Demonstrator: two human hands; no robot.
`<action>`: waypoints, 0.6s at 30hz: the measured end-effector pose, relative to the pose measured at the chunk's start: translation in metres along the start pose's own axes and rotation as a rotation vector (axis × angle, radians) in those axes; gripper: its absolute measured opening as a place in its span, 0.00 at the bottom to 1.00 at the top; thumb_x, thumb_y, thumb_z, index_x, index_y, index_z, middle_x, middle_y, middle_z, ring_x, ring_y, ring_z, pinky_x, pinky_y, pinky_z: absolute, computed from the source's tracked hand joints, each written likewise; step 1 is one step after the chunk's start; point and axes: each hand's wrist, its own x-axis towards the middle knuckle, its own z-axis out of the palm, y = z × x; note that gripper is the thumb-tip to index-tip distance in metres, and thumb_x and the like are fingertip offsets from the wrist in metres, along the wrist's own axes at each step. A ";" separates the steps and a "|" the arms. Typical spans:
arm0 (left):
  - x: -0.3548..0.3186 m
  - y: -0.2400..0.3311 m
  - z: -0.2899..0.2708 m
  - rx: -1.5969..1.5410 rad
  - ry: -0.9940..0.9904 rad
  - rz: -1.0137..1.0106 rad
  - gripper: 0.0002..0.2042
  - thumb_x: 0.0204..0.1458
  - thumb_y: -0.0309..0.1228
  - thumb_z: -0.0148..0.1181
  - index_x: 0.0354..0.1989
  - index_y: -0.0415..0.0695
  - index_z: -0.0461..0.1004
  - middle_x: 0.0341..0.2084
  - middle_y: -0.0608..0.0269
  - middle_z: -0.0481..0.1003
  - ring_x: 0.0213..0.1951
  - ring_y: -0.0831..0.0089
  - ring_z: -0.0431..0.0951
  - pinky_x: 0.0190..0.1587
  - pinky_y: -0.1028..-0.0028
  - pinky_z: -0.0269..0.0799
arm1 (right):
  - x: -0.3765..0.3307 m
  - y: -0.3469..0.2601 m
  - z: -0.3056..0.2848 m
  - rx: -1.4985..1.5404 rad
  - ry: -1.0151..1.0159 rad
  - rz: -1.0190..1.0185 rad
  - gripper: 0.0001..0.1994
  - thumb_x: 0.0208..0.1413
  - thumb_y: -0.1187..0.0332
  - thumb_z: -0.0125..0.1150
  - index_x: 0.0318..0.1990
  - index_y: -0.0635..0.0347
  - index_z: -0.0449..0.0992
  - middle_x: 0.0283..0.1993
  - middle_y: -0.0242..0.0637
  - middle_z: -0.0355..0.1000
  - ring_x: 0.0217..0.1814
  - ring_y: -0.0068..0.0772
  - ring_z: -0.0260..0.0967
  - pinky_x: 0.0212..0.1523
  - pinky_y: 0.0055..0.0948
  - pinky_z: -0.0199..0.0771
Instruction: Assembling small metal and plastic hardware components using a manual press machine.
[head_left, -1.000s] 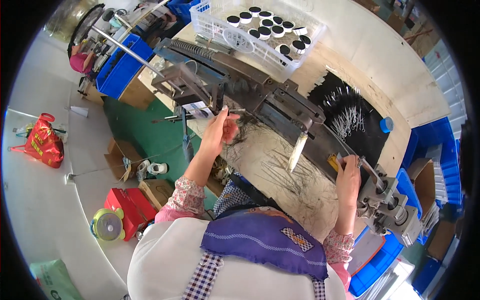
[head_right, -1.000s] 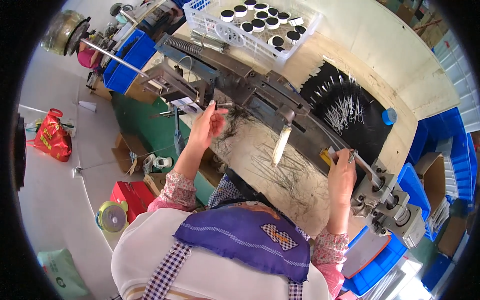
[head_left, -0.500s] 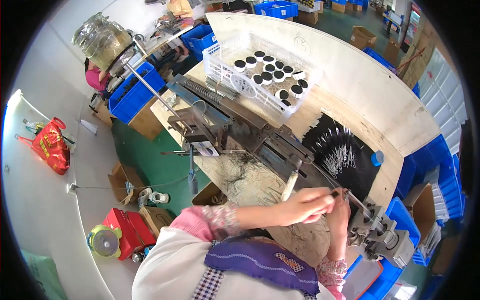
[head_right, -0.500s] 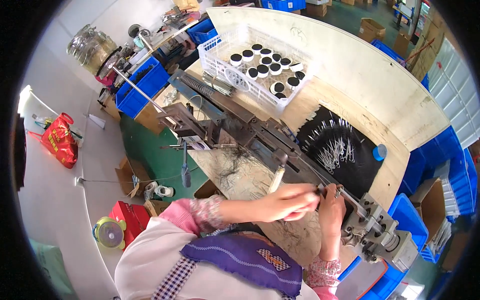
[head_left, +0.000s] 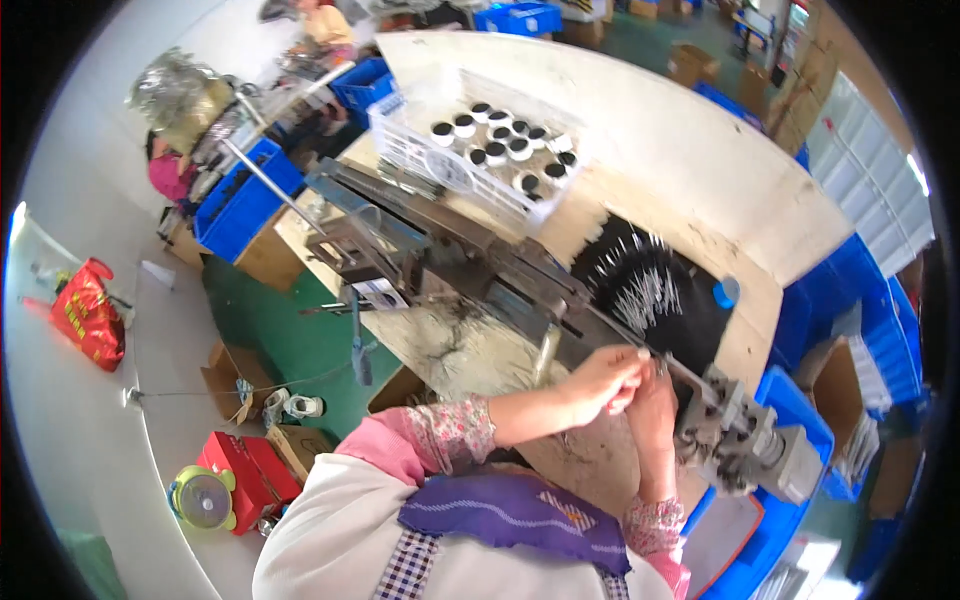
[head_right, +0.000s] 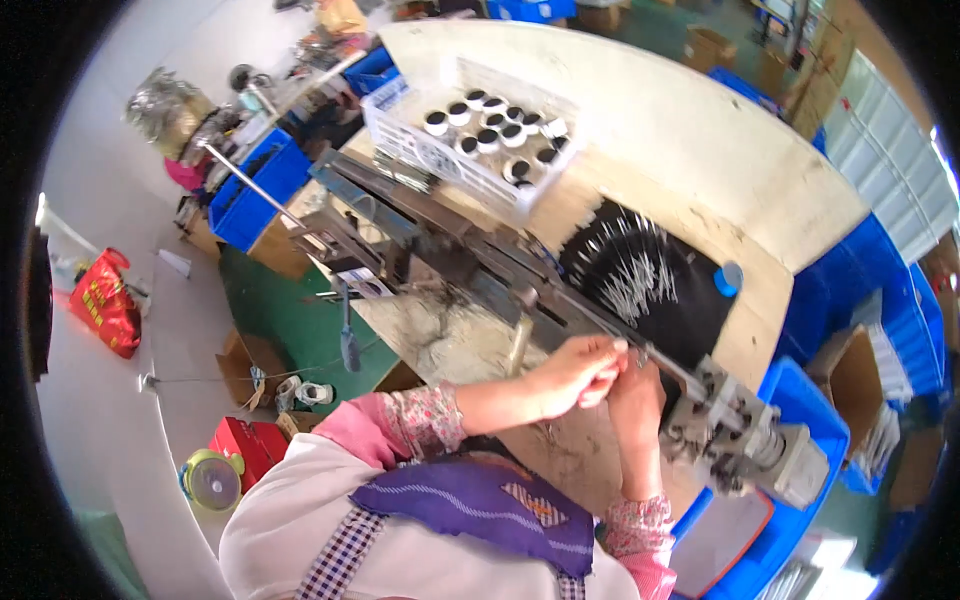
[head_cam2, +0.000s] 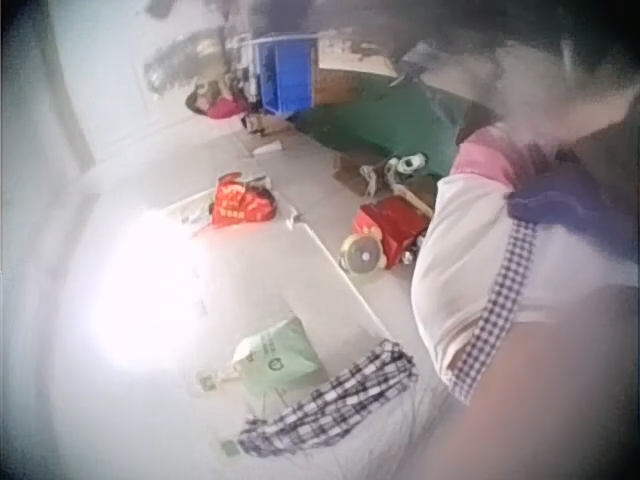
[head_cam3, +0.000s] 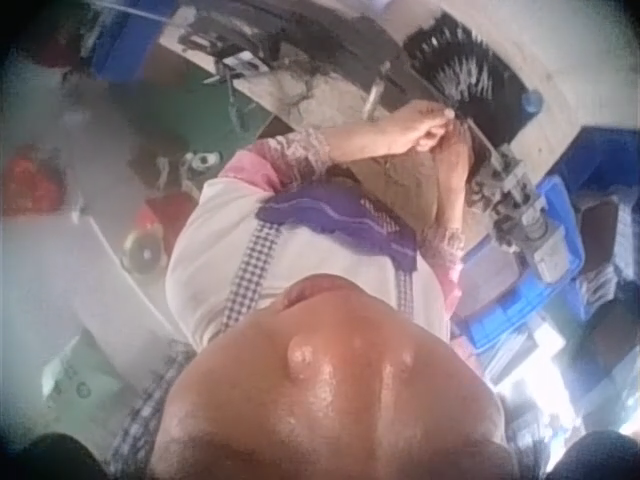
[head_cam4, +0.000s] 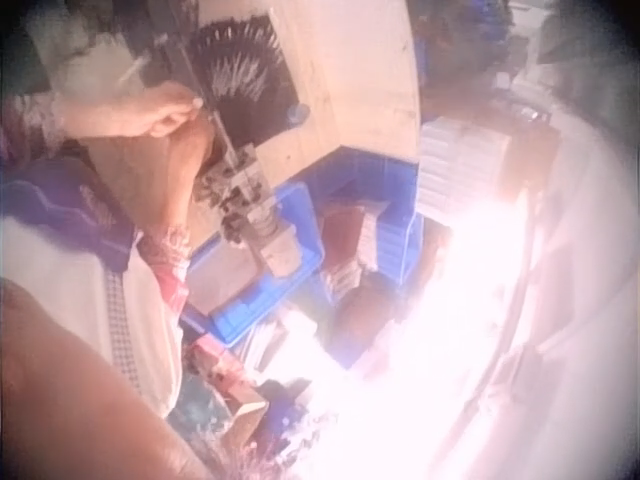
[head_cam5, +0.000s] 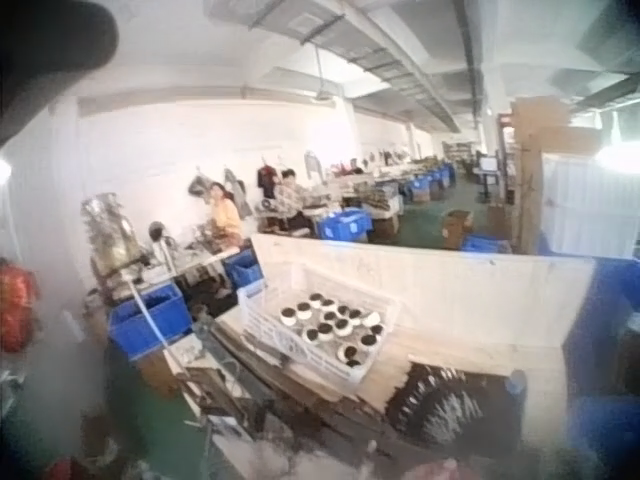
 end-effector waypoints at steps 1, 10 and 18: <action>-0.002 0.003 0.002 -0.020 0.040 -0.005 0.12 0.60 0.39 0.52 0.27 0.46 0.67 0.14 0.75 0.59 0.12 0.83 0.56 0.14 0.79 0.49 | -0.003 -0.009 -0.008 -0.088 -0.033 -0.023 0.06 0.53 0.69 0.54 0.36 0.60 0.68 0.35 0.45 0.68 0.37 0.49 0.70 0.31 0.44 0.73; -0.005 0.013 -0.006 0.137 0.159 0.199 0.12 0.63 0.39 0.46 0.32 0.46 0.67 0.15 0.76 0.58 0.11 0.83 0.56 0.13 0.79 0.49 | -0.029 -0.051 -0.103 -0.137 -0.228 -0.261 0.06 0.41 0.77 0.56 0.27 0.59 0.66 0.27 0.38 0.66 0.34 0.40 0.67 0.31 0.36 0.72; -0.011 0.023 -0.015 0.101 0.219 0.301 0.13 0.63 0.38 0.48 0.31 0.44 0.69 0.15 0.75 0.59 0.13 0.84 0.55 0.17 0.81 0.50 | 0.089 -0.046 -0.103 -0.034 0.162 -0.350 0.05 0.48 0.77 0.54 0.34 0.59 0.73 0.30 0.43 0.72 0.35 0.51 0.71 0.33 0.41 0.72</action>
